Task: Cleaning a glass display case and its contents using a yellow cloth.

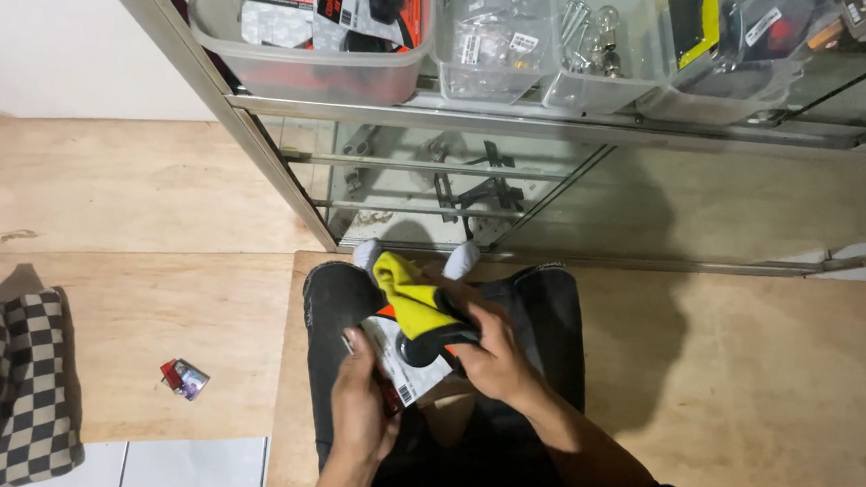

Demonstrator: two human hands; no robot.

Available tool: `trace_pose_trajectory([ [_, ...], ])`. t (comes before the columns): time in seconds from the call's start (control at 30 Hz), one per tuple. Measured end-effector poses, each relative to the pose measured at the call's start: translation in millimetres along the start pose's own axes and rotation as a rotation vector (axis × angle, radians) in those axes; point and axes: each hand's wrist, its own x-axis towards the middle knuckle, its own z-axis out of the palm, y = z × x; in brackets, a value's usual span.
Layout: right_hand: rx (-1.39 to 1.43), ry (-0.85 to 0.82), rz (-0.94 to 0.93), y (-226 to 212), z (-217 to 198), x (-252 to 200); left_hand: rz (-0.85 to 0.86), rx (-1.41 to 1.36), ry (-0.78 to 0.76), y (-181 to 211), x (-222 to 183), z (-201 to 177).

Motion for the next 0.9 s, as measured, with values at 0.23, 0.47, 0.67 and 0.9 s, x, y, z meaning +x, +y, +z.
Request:
trace_pose_trajectory([
  [0.23,-0.047,0.221,-0.155,-9.1,43.5,-32.2,0.076,-0.08,0.066,13.3,2.3,16.2],
  [0.47,-0.204,0.016,-0.232,-41.3,48.3,-47.5,0.27,0.082,0.097,11.8,1.3,18.5],
  [0.67,-0.111,-0.066,-0.299,-64.7,48.3,-25.1,0.332,0.031,-0.114,1.0,-8.7,7.5],
  [0.9,-0.27,-0.112,-0.261,-78.4,53.5,-22.1,0.278,-0.262,-0.382,17.1,-8.4,11.2],
])
